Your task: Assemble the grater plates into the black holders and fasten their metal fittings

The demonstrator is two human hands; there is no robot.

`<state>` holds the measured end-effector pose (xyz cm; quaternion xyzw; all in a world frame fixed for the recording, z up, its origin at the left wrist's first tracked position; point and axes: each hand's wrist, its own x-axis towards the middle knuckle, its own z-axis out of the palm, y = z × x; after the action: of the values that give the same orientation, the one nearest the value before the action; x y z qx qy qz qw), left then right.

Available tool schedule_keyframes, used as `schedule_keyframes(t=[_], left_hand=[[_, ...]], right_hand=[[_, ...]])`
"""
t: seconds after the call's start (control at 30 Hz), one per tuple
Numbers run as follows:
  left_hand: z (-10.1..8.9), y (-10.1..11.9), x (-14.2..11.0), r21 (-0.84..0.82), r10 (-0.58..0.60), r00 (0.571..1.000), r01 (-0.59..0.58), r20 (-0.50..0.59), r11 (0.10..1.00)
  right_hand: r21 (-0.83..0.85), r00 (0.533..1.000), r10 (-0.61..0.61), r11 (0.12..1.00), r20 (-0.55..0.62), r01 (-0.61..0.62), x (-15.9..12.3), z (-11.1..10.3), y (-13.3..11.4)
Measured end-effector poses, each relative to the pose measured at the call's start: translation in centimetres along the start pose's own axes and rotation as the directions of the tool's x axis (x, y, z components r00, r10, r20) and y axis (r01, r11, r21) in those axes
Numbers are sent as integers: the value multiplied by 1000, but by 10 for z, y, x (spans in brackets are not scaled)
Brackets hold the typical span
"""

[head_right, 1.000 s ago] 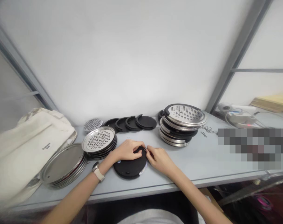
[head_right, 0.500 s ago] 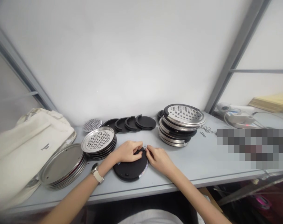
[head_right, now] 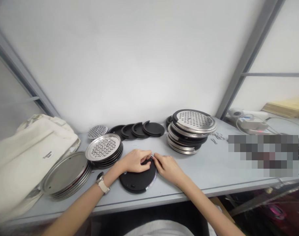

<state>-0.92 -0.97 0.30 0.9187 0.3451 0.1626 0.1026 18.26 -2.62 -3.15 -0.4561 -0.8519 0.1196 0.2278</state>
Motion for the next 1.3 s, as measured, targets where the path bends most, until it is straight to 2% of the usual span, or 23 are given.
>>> schedule_keyframes(t=[0.2,0.47,0.63,0.87,1.3], left_hand=[[0,0,0,-12,-17,1000,17,3,1000],[0,1,2,-46,-94,995,96,38,994],[-1,1,2,-20,-72,997,72,33,997],[1,-2,2,-71,-100,995,102,32,992],[1,-6,2,-109,-73,997,75,18,991]], right_hand=[[15,1000,-4,1000,6,4,0,-1,1],[5,1000,3,1000,16,-3,0,-3,-1],[20,1000,8,1000,26,-8,-1,-3,-2],[11,999,24,1000,23,-24,-1,-2,-1],[-3,1000,19,1000,14,-19,0,-2,-2]])
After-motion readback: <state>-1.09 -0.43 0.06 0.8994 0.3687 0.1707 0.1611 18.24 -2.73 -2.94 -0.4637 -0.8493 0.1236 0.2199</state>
